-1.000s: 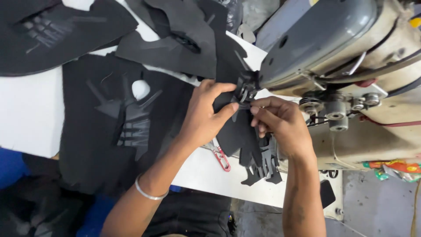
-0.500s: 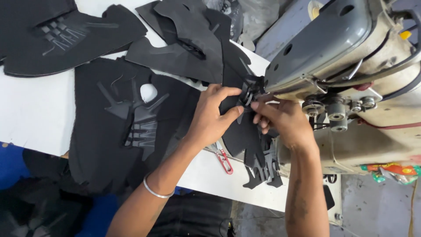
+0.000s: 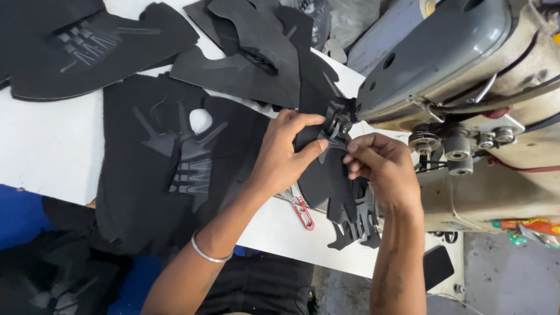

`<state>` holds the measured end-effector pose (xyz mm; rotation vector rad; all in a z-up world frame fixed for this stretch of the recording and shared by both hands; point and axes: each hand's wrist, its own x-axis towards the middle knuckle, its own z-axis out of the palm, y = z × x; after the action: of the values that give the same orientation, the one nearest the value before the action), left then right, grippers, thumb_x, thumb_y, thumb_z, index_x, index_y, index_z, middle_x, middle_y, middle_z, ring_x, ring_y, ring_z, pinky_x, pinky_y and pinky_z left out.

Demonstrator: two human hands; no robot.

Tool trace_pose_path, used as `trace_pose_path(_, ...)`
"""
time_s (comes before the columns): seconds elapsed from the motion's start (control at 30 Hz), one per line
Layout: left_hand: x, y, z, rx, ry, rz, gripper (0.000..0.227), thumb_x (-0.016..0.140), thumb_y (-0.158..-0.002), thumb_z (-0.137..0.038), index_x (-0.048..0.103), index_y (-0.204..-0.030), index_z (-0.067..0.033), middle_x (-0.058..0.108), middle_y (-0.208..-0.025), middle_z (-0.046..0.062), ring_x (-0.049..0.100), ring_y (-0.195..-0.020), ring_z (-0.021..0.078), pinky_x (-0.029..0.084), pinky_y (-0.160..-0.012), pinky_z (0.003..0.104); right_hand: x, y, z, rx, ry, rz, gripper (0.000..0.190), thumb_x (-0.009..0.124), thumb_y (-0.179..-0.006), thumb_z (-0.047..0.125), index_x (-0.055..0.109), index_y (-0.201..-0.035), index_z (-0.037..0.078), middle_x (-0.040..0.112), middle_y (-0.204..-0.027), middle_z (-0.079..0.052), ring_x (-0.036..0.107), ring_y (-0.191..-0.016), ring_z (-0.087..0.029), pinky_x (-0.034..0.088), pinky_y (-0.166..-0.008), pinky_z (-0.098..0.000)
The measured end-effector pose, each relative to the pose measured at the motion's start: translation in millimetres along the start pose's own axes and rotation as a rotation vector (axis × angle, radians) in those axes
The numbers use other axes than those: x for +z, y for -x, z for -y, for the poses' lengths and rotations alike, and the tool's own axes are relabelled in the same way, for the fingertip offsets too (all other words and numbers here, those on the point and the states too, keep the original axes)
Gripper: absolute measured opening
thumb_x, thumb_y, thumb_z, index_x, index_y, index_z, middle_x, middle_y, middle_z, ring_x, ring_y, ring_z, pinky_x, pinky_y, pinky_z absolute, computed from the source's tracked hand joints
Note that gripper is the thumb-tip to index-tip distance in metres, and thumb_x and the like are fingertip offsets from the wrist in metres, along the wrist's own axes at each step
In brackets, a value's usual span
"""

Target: The person aligns black shoe sole pieces with grey inserts and sews them together using a sewing machine. They repeatedly guide the material under the needle, cut the thread, and handle the finished pieces.

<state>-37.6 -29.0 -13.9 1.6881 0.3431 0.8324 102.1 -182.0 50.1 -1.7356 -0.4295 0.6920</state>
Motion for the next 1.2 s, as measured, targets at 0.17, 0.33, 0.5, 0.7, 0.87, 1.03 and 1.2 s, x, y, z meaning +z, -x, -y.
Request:
trace_pose_path(0.17, 7.2, -0.8, 1.4, 0.024, -0.008, -0.017, 0.039, 0.079, -0.089, -0.021, 0.069, -0.125, -0.0109, 0.062, -0.121, 0.013, 0.059, -0.118, 0.0306, 0.047, -0.102, 0.04, -6.6, 4.3, 2.0, 0.041, 0.054, -0.042, 0.02, 0.064, -0.097, 0.017, 0.068, -0.089, -0.001, 0.067, -0.068, -0.008, 0.058, -0.052, -0.011, 0.049, -0.049, -0.026)
trace_pose_path(0.33, 7.3, -4.0, -6.0, 0.001, -0.034, 0.005, 0.04, 0.079, -0.088, -0.019, 0.068, -0.125, -0.0096, 0.061, -0.121, 0.014, 0.059, -0.118, 0.0313, 0.047, -0.102, 0.04, -7.1, -5.1, 12.9, 0.051, 0.152, 0.102, 0.022, 0.071, -0.094, 0.016, 0.069, -0.083, -0.002, 0.065, -0.065, -0.007, 0.054, -0.051, -0.01, 0.043, -0.047, -0.0252)
trace_pose_path(0.5, 6.2, -10.9, -15.3, -0.03, -0.059, 0.046, 0.042, 0.079, -0.084, -0.018, 0.066, -0.122, -0.0069, 0.062, -0.12, 0.014, 0.06, -0.118, 0.0311, 0.047, -0.102, 0.04, -5.1, -7.7, 1.0, 0.035, 0.016, 0.138, 0.011, 0.069, -0.089, 0.01, 0.074, -0.087, 0.001, 0.067, -0.065, -0.005, 0.055, -0.05, -0.009, 0.044, -0.046, -0.024)
trace_pose_path(0.7, 29.2, -10.7, -7.7, -0.011, -0.107, -0.018, 0.048, 0.083, -0.083, -0.017, 0.059, -0.122, -0.0019, 0.06, -0.119, 0.016, 0.06, -0.117, 0.0327, 0.047, -0.101, 0.042, -3.6, -0.9, -11.5, -0.007, -0.018, 0.046, 0.013, 0.069, -0.094, 0.01, 0.074, -0.09, -0.001, 0.063, -0.064, -0.005, 0.047, -0.047, -0.007, 0.036, -0.043, -0.0238)
trace_pose_path(0.87, 30.1, -13.0, -9.6, 0.014, -0.095, -0.037, 0.047, 0.083, -0.084, -0.014, 0.06, -0.124, -0.0028, 0.062, -0.118, 0.015, 0.065, -0.112, 0.0313, 0.051, -0.097, 0.039, -15.8, 3.5, -17.4, 0.061, -0.123, -0.043, 0.021, 0.065, -0.097, 0.019, 0.073, -0.093, 0.001, 0.063, -0.063, -0.004, 0.048, -0.049, -0.008, 0.039, -0.046, -0.0228)
trace_pose_path(1.03, 29.9, -15.9, -15.1, 0.027, -0.11, -0.013, 0.049, 0.083, -0.085, -0.014, 0.059, -0.127, -0.0028, 0.061, -0.121, 0.015, 0.065, -0.113, 0.0303, 0.051, -0.097, 0.038, -17.3, -6.4, -16.7, 0.097, -0.137, 0.023, 0.02, 0.069, -0.096, 0.02, 0.072, -0.085, 0.003, 0.061, -0.061, -0.003, 0.048, -0.048, -0.008, 0.038, -0.045, -0.0233)
trace_pose_path(1.2, 28.9, -15.3, -10.2, 0.036, -0.103, 0.003, 0.05, 0.083, -0.087, -0.013, 0.059, -0.129, -0.0033, 0.061, -0.123, 0.014, 0.065, -0.115, 0.0286, 0.051, -0.099, 0.037, -14.0, -15.8, -9.5, 0.013, 0.03, 0.071, 0.021, 0.074, -0.092, 0.017, 0.069, -0.076, 0.004, 0.06, -0.06, -0.003, 0.046, -0.045, -0.007, 0.035, -0.041, -0.0238)
